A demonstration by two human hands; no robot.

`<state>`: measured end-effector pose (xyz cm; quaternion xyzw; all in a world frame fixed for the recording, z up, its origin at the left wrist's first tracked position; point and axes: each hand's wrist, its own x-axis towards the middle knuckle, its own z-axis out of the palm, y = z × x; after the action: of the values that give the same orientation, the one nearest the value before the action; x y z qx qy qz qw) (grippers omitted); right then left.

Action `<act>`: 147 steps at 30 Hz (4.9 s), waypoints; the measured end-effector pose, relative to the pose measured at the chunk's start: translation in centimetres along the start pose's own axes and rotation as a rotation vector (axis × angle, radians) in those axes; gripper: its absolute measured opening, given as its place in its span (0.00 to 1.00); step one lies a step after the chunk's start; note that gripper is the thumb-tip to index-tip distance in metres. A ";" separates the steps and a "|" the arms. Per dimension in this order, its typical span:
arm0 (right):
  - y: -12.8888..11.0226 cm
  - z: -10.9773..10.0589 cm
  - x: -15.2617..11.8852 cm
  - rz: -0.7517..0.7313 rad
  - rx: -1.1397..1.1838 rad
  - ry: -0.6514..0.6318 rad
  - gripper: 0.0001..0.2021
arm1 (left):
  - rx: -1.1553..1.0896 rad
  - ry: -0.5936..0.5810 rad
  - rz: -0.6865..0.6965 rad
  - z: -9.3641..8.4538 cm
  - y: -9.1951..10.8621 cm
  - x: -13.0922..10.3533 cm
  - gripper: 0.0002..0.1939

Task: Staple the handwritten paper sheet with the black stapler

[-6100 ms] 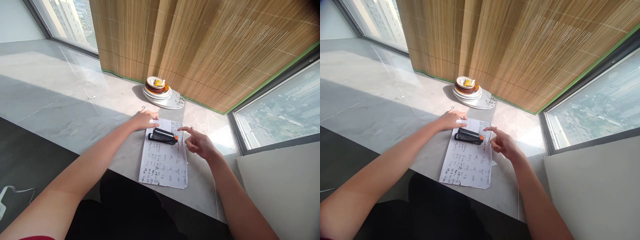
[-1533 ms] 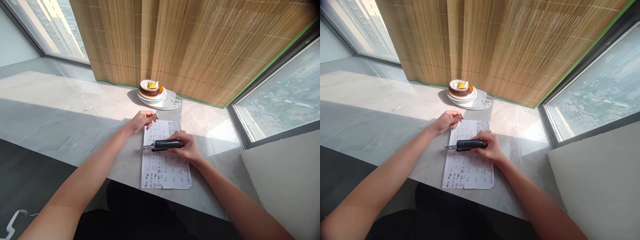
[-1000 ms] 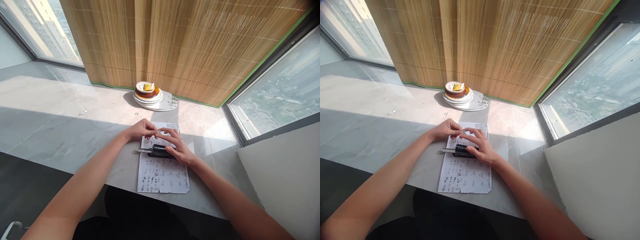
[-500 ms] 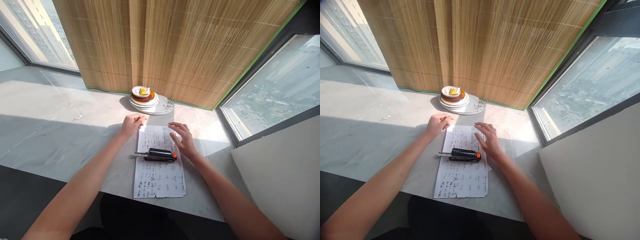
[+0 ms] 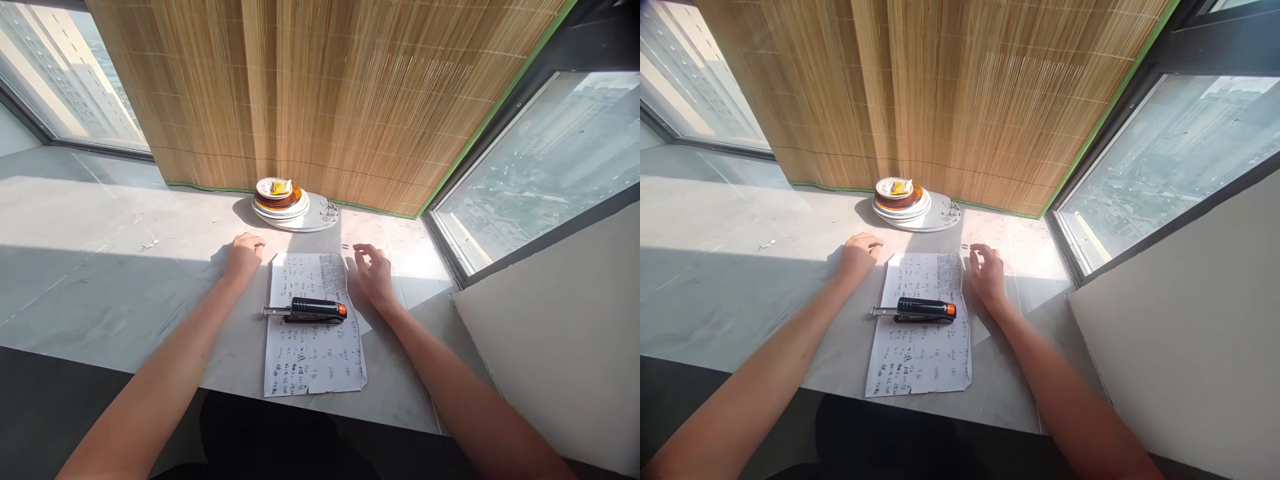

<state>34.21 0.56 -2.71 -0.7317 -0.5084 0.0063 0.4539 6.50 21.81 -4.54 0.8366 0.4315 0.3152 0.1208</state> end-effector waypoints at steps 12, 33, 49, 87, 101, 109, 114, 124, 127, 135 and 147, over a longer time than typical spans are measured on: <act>-5.6 0.2 -5.5 -0.704 0.307 -0.629 0.27 | -0.021 -0.040 0.009 0.0 0.5 0.1 0.14; -4.6 1.4 -4.2 -0.256 0.219 -0.328 0.17 | -0.624 -0.173 0.170 -1.5 5.4 -0.8 0.13; -4.4 1.4 -4.1 -0.215 0.195 -0.318 0.16 | -0.677 -0.500 0.308 -3.5 6.2 -1.3 0.08; -4.5 1.3 -4.1 -0.205 0.208 -0.317 0.16 | -0.676 -0.580 0.414 -3.0 6.5 -1.5 0.05; -3.0 -0.4 -2.9 -0.076 0.448 -0.238 0.16 | -0.755 -0.533 0.391 -3.4 5.1 -1.0 0.06; -3.7 -0.2 -3.3 -0.347 0.428 -0.366 0.15 | -0.695 -0.560 0.435 -2.4 6.3 -1.6 0.23; -5.2 1.2 -4.6 -0.494 0.413 -0.414 0.15 | -0.694 -0.680 0.526 -2.3 7.0 -1.9 0.18; -4.8 -4.1 -2.4 -0.185 0.313 -0.338 0.17 | -0.557 -0.534 0.619 -2.1 7.0 -1.5 0.10; -3.6 -7.5 -1.4 -0.094 0.199 -0.378 0.15 | -0.447 -0.559 0.734 -1.7 8.1 -2.0 0.08; 1.5 -10.9 -2.6 0.032 0.150 -0.511 0.21 | -0.283 -0.736 0.889 -0.5 10.1 -4.1 0.21; 1.0 -9.0 -3.1 -0.151 0.066 -0.501 0.17 | -0.371 -0.833 0.780 -0.4 10.4 -4.7 0.28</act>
<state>37.69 -7.77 0.55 -0.6521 -0.6577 0.1701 0.3365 10.96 11.76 -1.28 0.9513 -0.0531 0.0520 0.2993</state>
